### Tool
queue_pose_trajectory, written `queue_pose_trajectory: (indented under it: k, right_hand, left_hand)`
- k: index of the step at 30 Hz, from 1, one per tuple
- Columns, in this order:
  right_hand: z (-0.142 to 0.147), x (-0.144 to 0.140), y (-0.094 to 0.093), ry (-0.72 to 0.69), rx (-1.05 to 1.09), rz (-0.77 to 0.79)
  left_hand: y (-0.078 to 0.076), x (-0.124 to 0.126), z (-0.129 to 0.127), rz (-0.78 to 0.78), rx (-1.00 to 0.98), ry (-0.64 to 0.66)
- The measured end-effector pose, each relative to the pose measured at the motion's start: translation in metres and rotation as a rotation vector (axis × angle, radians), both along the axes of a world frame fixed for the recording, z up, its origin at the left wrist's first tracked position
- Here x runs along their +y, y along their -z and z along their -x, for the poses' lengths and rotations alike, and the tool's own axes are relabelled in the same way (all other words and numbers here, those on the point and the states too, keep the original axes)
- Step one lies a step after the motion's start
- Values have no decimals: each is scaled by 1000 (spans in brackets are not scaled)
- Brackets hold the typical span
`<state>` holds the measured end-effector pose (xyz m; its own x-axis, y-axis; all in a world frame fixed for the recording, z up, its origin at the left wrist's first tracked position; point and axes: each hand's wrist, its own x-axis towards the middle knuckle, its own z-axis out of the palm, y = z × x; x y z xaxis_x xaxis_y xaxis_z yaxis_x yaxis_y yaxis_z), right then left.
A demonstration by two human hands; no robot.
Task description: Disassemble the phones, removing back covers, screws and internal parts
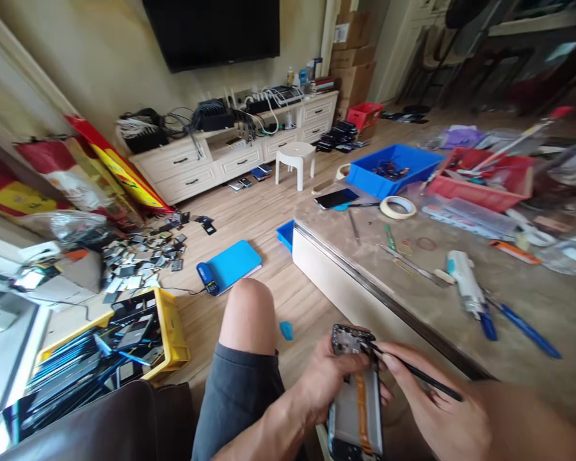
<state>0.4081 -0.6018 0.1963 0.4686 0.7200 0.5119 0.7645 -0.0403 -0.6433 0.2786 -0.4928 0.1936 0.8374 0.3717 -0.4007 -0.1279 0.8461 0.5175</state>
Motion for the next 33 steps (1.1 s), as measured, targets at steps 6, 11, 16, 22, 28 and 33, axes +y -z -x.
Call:
queue_pose_trajectory:
  k: [6, 11, 16, 22, 28, 33]
  right_hand:
    - [-1, 2, 28, 89, -3, 66]
    - [-1, 7, 34, 13, -44, 94]
    - [2, 11, 37, -90, -115, -22]
    - [4, 11, 40, -48, 33, -48]
    - [-1, 9, 37, -8, 110, 13]
    - [1, 9, 36, -25, 240, 94]
  left_hand:
    - [3, -1, -4, -99, 33, -31]
    - [3, -3, -5, -124, 33, -25]
    - [0, -1, -4, -96, 80, -54]
    - [-4, -1, -5, -30, 62, -51]
    - [5, 4, -5, 42, -32, -30]
    - [7, 3, 0, 3, -9, 14]
